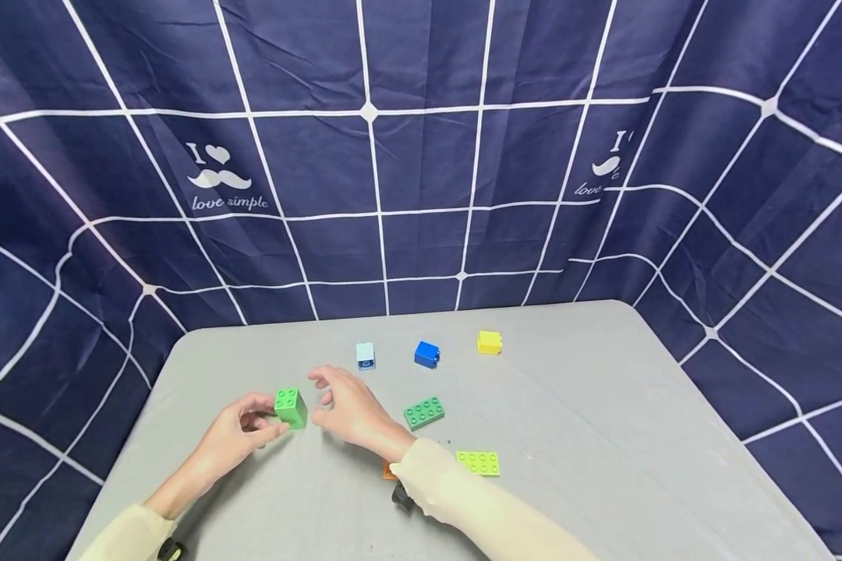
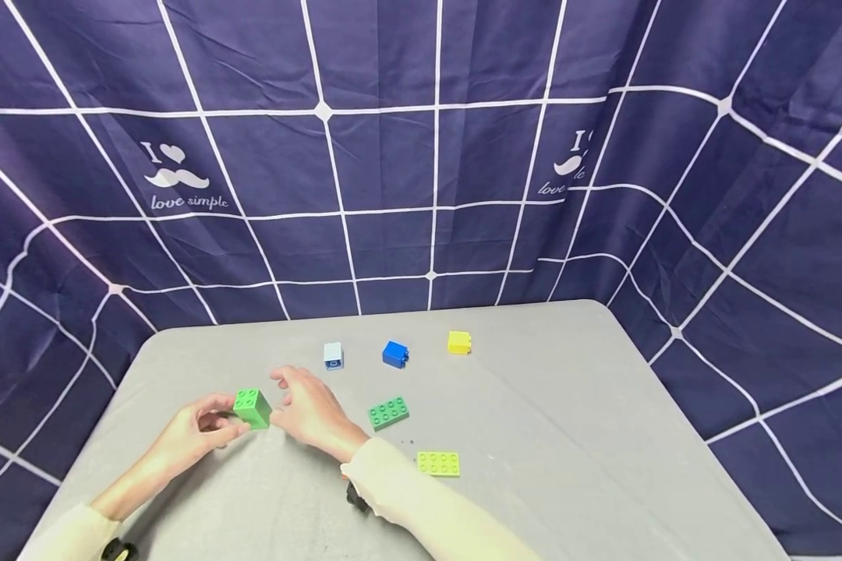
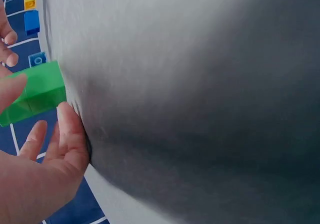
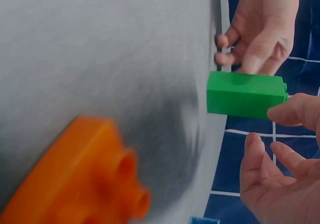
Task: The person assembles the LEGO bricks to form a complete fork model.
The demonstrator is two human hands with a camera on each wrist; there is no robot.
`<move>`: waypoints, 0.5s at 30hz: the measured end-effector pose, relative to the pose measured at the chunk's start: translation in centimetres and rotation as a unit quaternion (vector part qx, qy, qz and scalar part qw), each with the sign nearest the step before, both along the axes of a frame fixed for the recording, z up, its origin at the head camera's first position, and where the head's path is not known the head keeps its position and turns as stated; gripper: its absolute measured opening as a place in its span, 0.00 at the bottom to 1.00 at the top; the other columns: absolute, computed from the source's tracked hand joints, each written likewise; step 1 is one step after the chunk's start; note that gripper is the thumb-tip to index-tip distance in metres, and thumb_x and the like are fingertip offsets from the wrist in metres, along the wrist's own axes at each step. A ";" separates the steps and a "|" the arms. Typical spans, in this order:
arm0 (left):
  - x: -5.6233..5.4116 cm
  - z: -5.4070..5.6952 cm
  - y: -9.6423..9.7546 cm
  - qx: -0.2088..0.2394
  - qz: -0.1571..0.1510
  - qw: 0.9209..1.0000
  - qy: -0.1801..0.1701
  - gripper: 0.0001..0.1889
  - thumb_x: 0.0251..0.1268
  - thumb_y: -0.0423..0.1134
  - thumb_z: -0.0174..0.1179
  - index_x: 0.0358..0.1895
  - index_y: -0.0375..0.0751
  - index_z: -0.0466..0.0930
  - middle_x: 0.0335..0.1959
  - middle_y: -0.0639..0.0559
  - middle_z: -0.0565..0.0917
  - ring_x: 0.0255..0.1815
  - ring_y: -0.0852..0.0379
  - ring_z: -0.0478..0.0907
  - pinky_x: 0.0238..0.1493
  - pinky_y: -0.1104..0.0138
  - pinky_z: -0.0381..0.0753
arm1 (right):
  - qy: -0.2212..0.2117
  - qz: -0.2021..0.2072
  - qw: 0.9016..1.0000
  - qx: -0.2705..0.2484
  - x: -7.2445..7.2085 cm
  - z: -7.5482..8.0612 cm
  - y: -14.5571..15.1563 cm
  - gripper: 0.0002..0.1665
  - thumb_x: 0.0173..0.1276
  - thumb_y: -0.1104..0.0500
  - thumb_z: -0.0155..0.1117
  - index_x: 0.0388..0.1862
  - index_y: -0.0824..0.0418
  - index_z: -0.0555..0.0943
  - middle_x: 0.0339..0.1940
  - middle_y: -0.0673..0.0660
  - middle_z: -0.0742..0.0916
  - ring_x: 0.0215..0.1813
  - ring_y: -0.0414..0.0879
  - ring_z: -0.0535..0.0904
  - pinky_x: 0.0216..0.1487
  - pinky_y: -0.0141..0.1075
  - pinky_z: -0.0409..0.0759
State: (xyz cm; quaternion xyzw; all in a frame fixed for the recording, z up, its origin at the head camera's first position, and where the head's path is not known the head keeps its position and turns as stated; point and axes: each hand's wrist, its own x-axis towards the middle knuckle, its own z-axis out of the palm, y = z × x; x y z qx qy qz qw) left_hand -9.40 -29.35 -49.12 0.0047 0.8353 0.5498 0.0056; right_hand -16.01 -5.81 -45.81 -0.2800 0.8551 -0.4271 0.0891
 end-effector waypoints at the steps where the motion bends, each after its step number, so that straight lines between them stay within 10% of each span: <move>1: 0.2 0.0 0.0 0.001 0.005 1.000 -0.001 0.18 0.69 0.31 0.74 0.56 0.25 0.81 0.45 0.44 0.86 0.34 0.59 0.83 0.32 0.66 0.82 | 0.000 0.003 1.000 0.000 0.0 0.0 0.2 0.34 0.65 0.67 0.72 0.72 0.57 0.80 0.60 0.53 0.87 0.50 0.37 0.83 0.50 0.32 0.80; 7: 1.8 0.3 0.2 0.011 0.029 0.999 -0.008 0.10 0.74 0.34 0.71 0.47 0.31 0.80 0.35 0.47 0.85 0.28 0.57 0.81 0.30 0.64 0.84 | -0.011 0.004 1.000 -0.013 0.0 -0.2 1.4 0.30 0.67 0.65 0.68 0.69 0.57 0.82 0.61 0.53 0.86 0.50 0.37 0.82 0.51 0.32 0.80; 15: 3.3 0.2 1.1 0.036 -0.030 0.998 0.053 0.04 0.76 0.28 0.66 0.47 0.32 0.83 0.36 0.46 0.88 0.31 0.56 0.84 0.28 0.63 0.84 | -0.021 0.001 1.000 -0.019 0.4 -0.2 3.3 0.21 0.71 0.61 0.69 0.62 0.55 0.85 0.58 0.51 0.87 0.48 0.36 0.82 0.51 0.34 0.81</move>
